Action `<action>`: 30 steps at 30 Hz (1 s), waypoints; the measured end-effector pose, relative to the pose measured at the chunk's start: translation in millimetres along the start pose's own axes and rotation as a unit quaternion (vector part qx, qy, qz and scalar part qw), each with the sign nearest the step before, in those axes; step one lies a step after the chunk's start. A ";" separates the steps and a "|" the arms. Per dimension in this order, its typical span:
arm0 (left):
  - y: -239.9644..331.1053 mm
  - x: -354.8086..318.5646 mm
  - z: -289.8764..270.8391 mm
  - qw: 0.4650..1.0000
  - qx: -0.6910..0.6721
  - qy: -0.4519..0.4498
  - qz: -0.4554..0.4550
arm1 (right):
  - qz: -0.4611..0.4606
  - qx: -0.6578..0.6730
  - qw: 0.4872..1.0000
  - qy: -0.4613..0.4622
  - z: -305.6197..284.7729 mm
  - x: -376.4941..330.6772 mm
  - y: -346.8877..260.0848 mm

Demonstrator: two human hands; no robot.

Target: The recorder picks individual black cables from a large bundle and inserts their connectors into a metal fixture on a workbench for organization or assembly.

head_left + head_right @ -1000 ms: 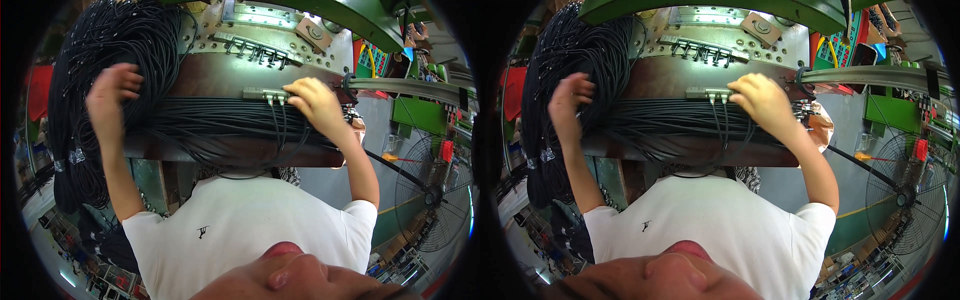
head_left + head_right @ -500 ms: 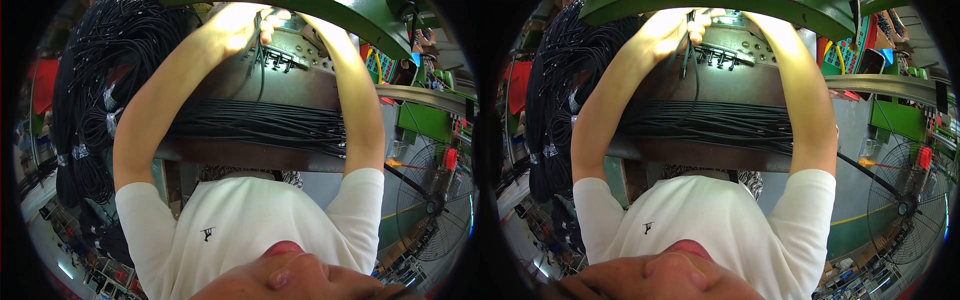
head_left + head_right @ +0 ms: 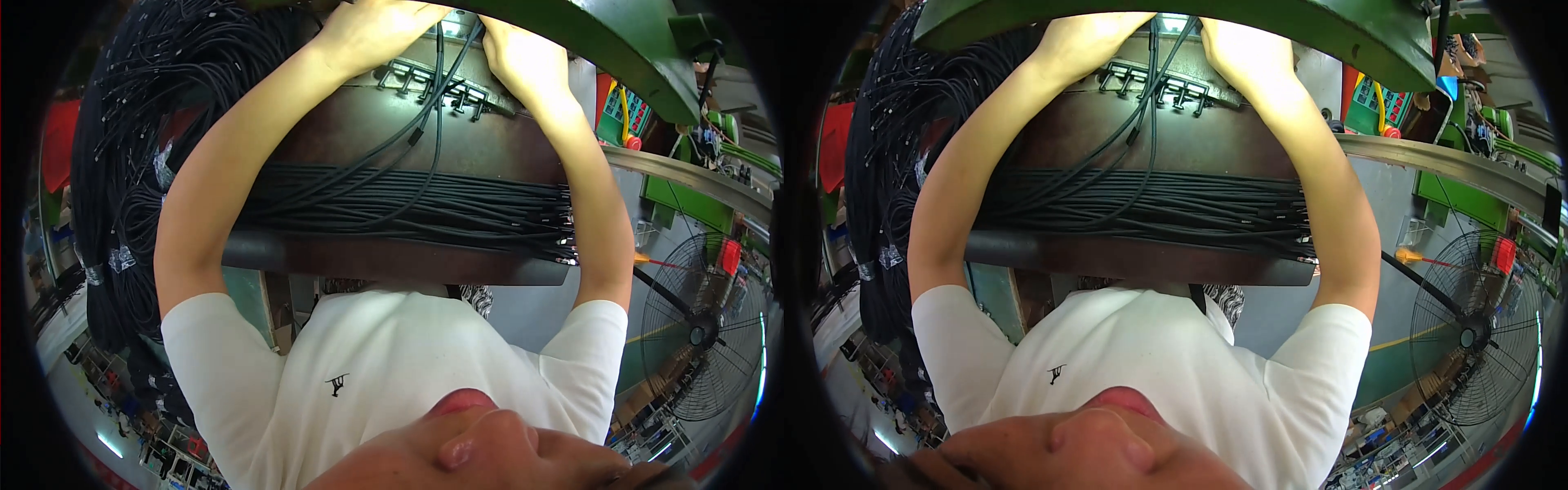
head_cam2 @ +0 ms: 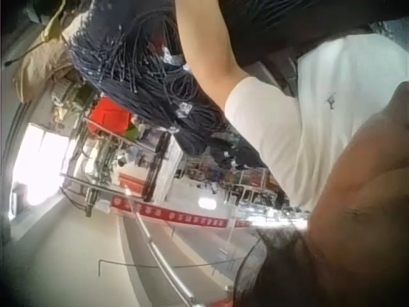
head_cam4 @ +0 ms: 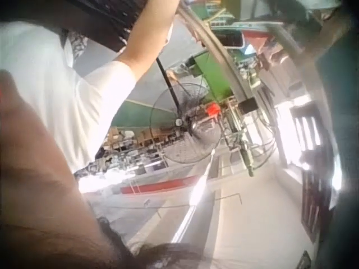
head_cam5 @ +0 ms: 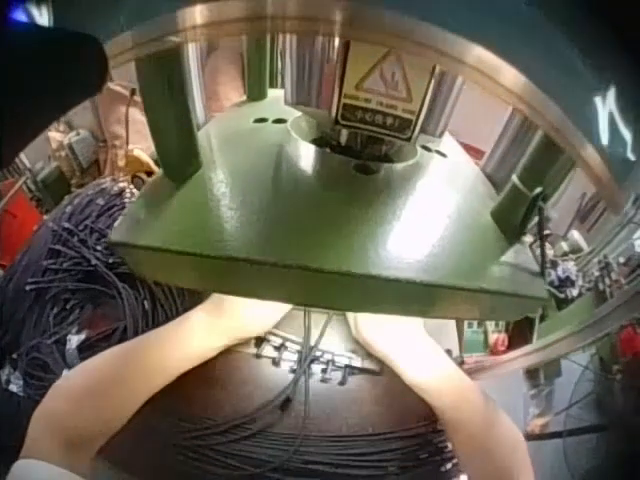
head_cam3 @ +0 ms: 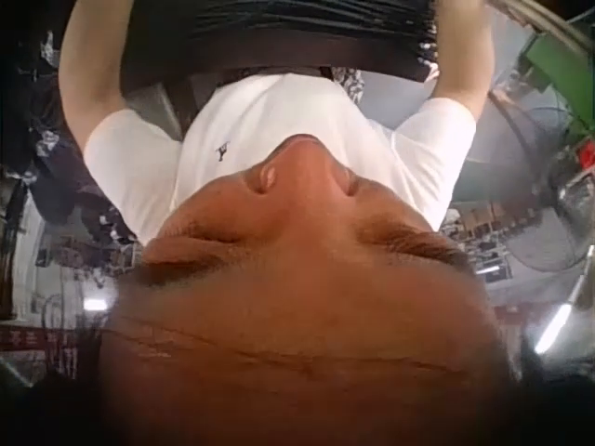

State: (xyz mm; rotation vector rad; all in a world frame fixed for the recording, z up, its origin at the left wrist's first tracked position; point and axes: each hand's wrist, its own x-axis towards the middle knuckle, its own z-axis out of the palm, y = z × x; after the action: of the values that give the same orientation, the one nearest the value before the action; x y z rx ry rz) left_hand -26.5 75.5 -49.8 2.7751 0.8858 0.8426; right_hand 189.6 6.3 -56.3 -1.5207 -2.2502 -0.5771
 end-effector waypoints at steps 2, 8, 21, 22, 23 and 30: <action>-2.2 3.1 -5.5 0.976 -0.180 -0.069 -0.100 | 0.009 0.011 1.000 -0.017 1.2 -3.0 3.0; -18.2 -8.2 5.7 0.992 -0.037 -0.113 -0.045 | 0.035 0.046 0.998 -0.022 2.7 -3.8 8.4; -56.0 -25.3 34.4 0.989 0.140 -0.008 0.054 | 0.125 0.138 0.980 -0.067 16.5 -19.1 31.5; -56.2 -25.0 33.5 0.964 0.240 -0.032 0.107 | 0.117 0.191 0.974 -0.014 20.2 -19.7 34.2; -56.5 -23.7 31.9 0.927 0.337 -0.055 0.157 | 0.115 0.189 0.975 -0.010 18.4 -17.9 36.7; 25.4 -44.8 -33.2 0.998 0.007 0.013 -0.059 | 0.227 0.239 0.938 -0.104 -30.0 -30.8 15.1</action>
State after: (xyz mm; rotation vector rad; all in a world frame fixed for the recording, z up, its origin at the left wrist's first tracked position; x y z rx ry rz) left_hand -61.9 27.3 -36.5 2.6990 1.0511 0.8572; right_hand 216.7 -28.4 -44.5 -1.7952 -1.8760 0.2586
